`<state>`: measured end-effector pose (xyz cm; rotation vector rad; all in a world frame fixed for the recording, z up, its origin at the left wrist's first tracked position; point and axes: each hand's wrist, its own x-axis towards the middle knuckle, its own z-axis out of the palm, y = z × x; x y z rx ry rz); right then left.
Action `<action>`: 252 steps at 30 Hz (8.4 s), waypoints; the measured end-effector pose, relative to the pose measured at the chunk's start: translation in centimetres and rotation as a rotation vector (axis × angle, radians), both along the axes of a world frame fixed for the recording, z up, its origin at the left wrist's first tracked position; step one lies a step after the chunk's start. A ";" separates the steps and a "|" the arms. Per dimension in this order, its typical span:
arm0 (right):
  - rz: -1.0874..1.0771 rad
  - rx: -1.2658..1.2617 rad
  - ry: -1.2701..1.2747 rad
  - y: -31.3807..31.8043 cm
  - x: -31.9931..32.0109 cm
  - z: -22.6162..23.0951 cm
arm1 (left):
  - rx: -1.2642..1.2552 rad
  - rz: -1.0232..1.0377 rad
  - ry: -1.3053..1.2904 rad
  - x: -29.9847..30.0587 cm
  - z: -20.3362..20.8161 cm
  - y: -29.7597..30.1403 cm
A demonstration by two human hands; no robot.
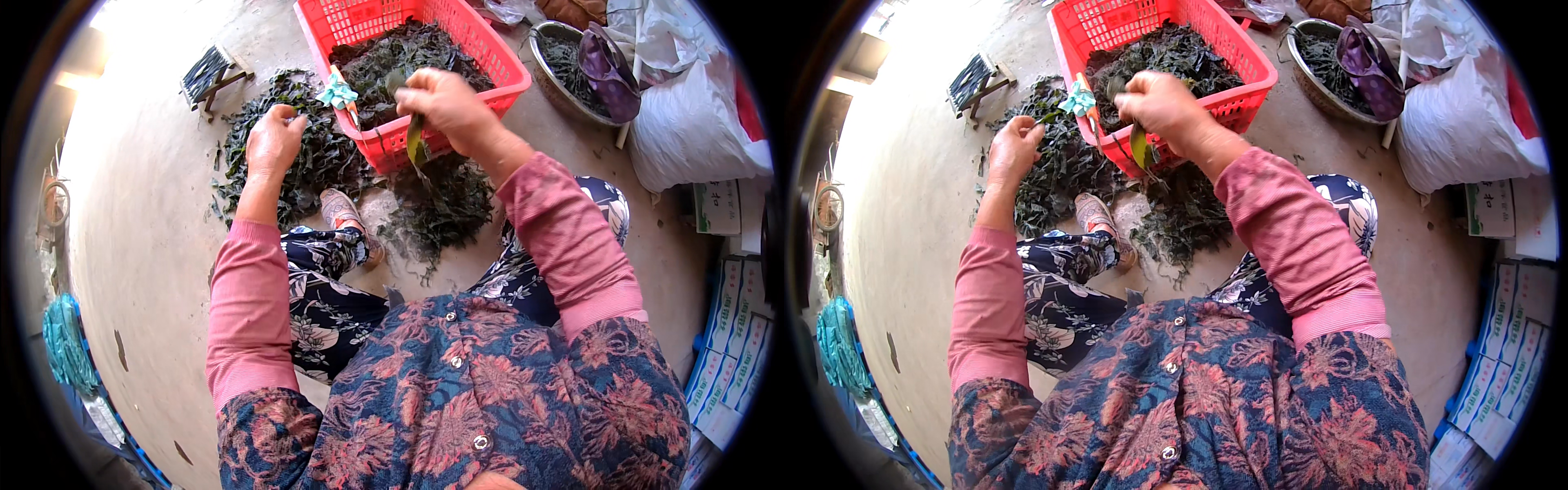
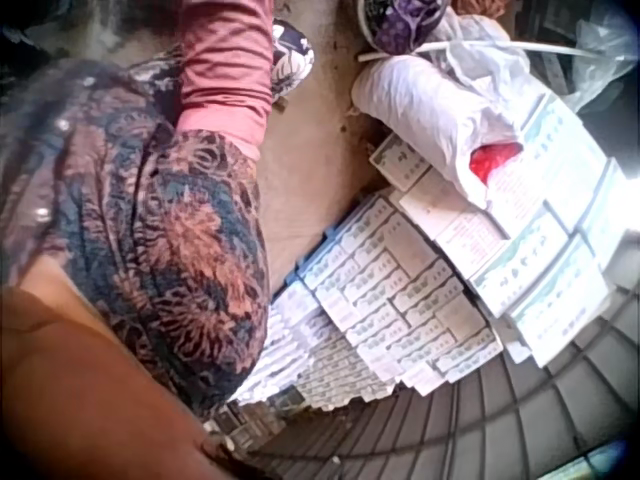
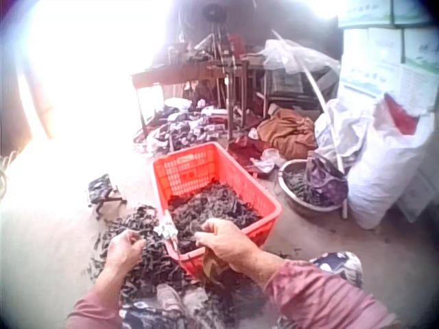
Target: The person is sorting and processing individual leaves from a large red basket, handling them by hand to separate or clean them before placing them into a pile on the floor.
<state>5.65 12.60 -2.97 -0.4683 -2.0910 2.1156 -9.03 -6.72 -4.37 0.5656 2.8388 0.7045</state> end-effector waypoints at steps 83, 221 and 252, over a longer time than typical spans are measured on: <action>0.093 0.708 0.288 0.0 6.7 3.6 | 0.794 -0.313 -1.004 10.6 5.0 4.8; 0.098 0.173 0.185 16.6 -17.8 -2.2 | 0.648 -0.757 -0.439 3.6 9.8 -2.3; 0.230 1.181 -0.195 16.0 -26.5 -14.8 | 0.593 -0.703 -0.531 2.2 9.2 -3.3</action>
